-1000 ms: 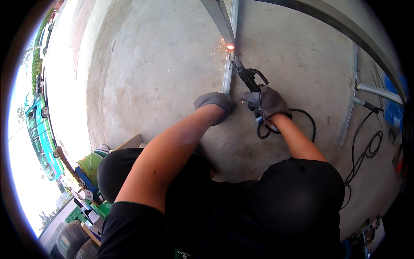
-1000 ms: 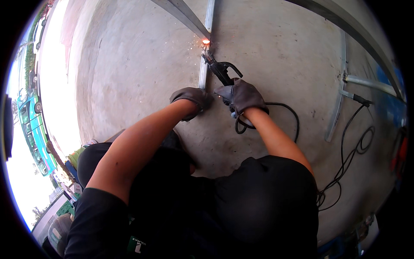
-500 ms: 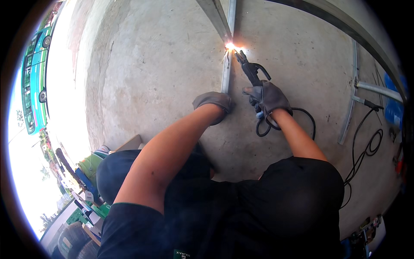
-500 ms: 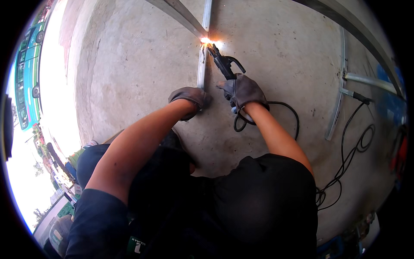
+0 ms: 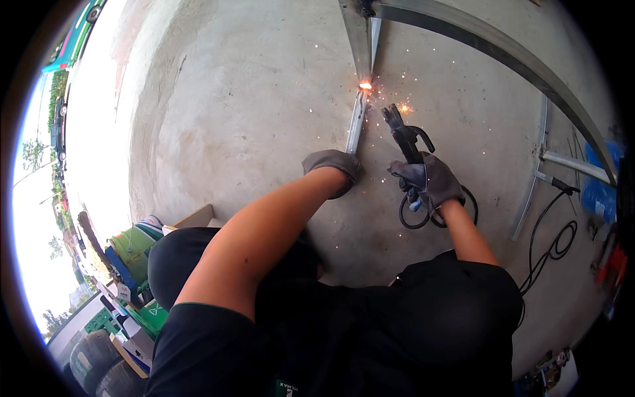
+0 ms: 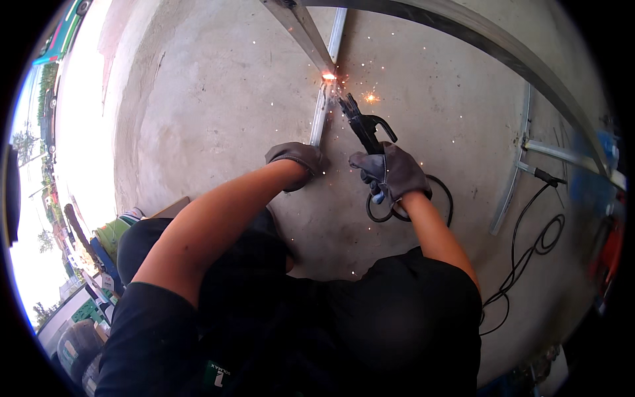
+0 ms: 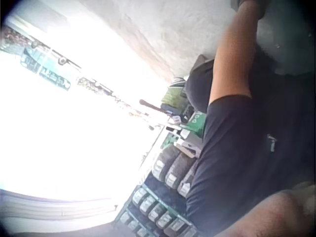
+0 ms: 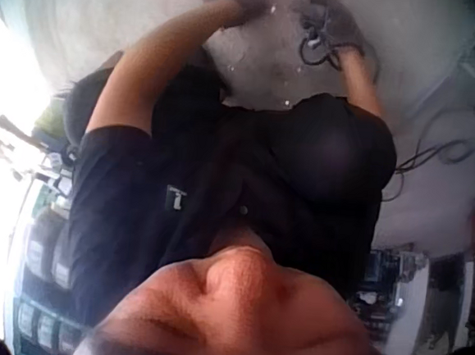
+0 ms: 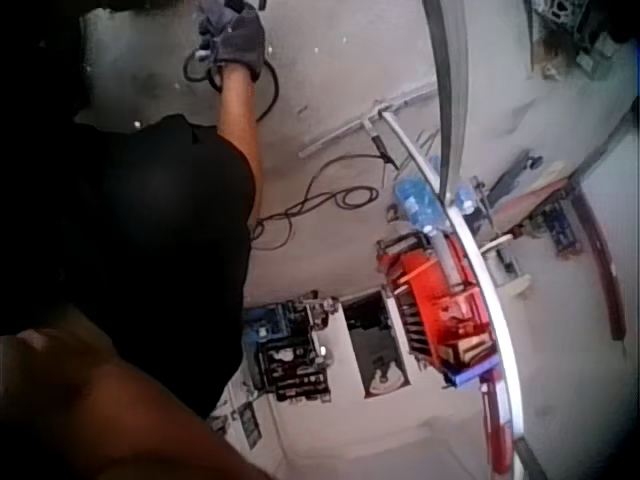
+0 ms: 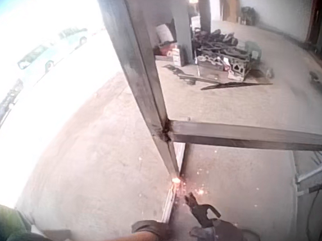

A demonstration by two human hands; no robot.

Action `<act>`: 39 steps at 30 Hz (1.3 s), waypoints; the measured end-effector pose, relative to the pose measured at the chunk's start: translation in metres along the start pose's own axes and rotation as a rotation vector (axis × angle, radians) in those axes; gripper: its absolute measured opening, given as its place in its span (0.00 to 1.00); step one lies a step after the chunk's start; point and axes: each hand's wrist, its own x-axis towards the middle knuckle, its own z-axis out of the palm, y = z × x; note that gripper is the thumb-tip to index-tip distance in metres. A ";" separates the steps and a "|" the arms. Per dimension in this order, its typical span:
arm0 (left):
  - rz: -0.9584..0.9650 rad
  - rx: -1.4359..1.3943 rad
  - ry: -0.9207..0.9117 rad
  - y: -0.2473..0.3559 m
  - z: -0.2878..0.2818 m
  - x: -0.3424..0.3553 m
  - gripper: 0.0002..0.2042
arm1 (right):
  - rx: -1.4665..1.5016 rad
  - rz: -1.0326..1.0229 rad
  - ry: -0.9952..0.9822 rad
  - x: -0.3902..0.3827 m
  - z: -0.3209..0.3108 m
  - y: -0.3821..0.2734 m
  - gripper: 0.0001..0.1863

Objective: The person welds the joints of a metal frame using a welding electrode holder by hand while wearing gloves.

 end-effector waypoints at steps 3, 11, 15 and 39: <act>0.128 0.073 0.048 -0.006 -0.013 -0.014 0.19 | -0.264 -0.049 0.103 -0.022 -0.020 0.000 0.26; 0.743 0.119 -0.229 -0.086 -0.046 -0.027 0.32 | -0.695 0.034 0.164 -0.099 -0.067 -0.043 0.30; 0.589 -0.197 -0.271 -0.112 -0.041 -0.026 0.21 | -0.706 0.083 0.077 -0.106 -0.041 -0.080 0.29; 0.632 -0.524 0.178 -0.070 -0.010 -0.014 0.27 | 0.070 -0.037 0.519 0.009 0.154 -0.092 0.19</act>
